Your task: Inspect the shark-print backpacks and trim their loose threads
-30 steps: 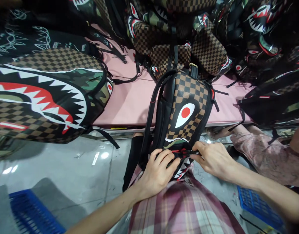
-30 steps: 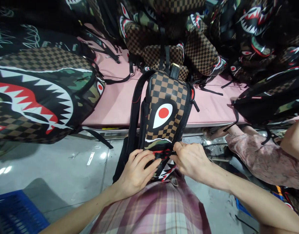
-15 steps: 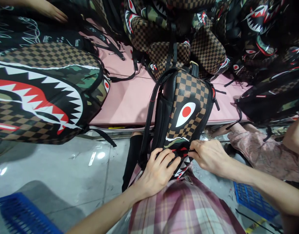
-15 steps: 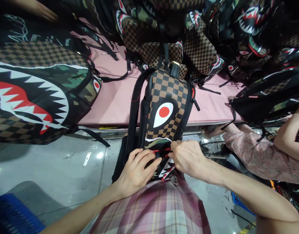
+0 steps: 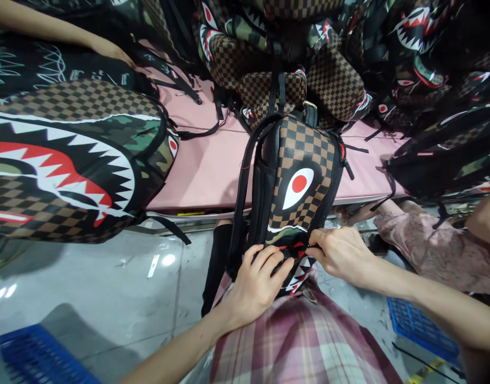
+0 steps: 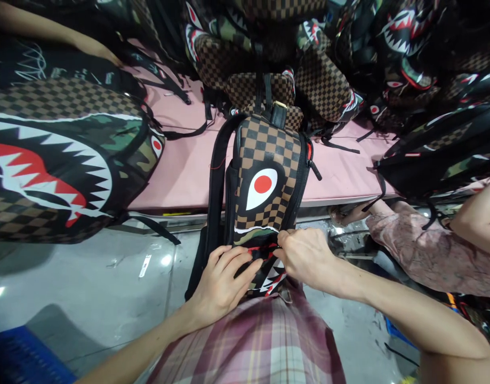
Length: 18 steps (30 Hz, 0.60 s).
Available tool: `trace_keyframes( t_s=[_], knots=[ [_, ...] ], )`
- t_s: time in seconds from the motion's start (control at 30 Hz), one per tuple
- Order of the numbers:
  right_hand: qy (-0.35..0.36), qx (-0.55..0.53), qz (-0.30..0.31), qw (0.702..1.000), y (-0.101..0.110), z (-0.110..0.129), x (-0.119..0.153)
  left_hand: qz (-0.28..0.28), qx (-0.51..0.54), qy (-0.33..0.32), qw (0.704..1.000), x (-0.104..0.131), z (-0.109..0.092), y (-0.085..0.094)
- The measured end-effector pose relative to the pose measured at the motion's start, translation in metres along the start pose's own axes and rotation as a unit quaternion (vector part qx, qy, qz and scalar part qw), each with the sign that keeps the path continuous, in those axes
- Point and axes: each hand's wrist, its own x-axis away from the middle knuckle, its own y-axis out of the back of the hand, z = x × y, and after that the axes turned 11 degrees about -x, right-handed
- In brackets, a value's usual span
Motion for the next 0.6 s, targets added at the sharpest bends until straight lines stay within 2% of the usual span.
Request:
trace_keyframes(
  t_s=[0.2, 0.33, 0.47, 0.6],
  knots=[
    [0.004, 0.005, 0.017, 1.0, 0.0011, 0.0018, -0.0037, 0.016, 0.002, 0.006, 1.0, 0.0022, 0.0007, 0.0007],
    [-0.006, -0.013, 0.003, 1.0, 0.0032, 0.0002, -0.0027, 0.02, -0.001, 0.011, 1.0, 0.0025, 0.0001, 0.0032],
    [0.014, 0.003, 0.008, 1.0, 0.0017, 0.0018, -0.0034, 0.033, -0.01, 0.013, 0.999, 0.0024, 0.0008, 0.0067],
    [0.027, -0.006, 0.006, 1.0, 0.002, 0.0024, -0.0039, 0.018, -0.025, 0.0, 1.0, 0.0041, 0.0015, 0.0069]
  ],
)
